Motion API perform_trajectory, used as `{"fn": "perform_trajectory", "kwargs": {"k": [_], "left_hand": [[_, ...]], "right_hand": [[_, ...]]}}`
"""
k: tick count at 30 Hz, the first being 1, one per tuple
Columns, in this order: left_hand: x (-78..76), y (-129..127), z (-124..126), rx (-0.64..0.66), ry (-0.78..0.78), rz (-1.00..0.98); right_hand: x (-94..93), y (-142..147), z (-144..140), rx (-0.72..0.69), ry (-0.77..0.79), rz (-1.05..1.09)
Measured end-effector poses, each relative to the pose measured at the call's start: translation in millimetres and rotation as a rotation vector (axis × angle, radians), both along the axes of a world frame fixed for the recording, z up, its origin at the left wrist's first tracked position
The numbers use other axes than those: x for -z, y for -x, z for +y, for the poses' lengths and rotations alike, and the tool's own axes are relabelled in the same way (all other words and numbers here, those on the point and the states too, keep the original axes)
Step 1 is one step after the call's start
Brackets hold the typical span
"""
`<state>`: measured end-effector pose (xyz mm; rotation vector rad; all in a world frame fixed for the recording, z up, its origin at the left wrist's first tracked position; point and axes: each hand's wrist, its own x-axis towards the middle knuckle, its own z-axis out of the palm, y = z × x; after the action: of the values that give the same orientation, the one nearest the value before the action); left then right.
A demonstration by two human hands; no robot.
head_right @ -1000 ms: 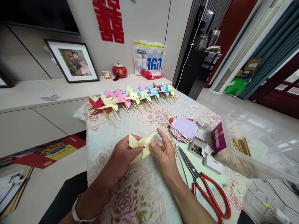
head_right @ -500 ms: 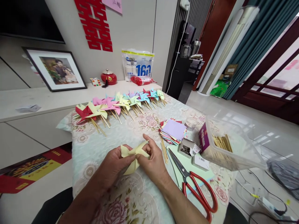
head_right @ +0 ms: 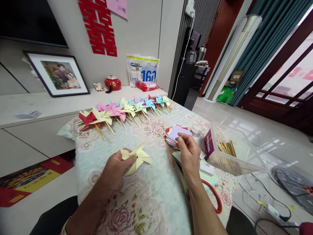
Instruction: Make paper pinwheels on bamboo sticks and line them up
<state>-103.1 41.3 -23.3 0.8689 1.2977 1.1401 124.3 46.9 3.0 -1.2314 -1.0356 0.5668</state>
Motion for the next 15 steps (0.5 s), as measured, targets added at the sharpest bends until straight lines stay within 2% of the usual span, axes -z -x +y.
{"fn": "perform_trajectory", "kwargs": {"k": [3, 6, 8, 10, 12, 15], "left_hand": [[3.9, -1, 1, 0.016, 0.009, -0.021], [4.0, -2, 1, 0.035, 0.012, -0.062], [2.4, -4, 1, 0.020, 0.007, -0.079], [1.0, -5, 0, -0.009, -0.009, -0.069], [0.3, -6, 0, -0.031, -0.023, -0.044], [-0.2, -7, 0, -0.043, -0.033, -0.034]], "right_hand": [[-22.0, -19, -9, 0.050, -0.003, -0.125], [-50.9, -57, -14, 0.185, 0.085, -0.523], [-67.2, -96, -9, 0.322, 0.242, -0.793], [-76.7, -137, 1, 0.341, 0.487, -1.009], [-77.7, -172, 13, 0.255, 0.640, -1.070], [-66.2, -200, 24, 0.116, 0.701, -0.986]]}}
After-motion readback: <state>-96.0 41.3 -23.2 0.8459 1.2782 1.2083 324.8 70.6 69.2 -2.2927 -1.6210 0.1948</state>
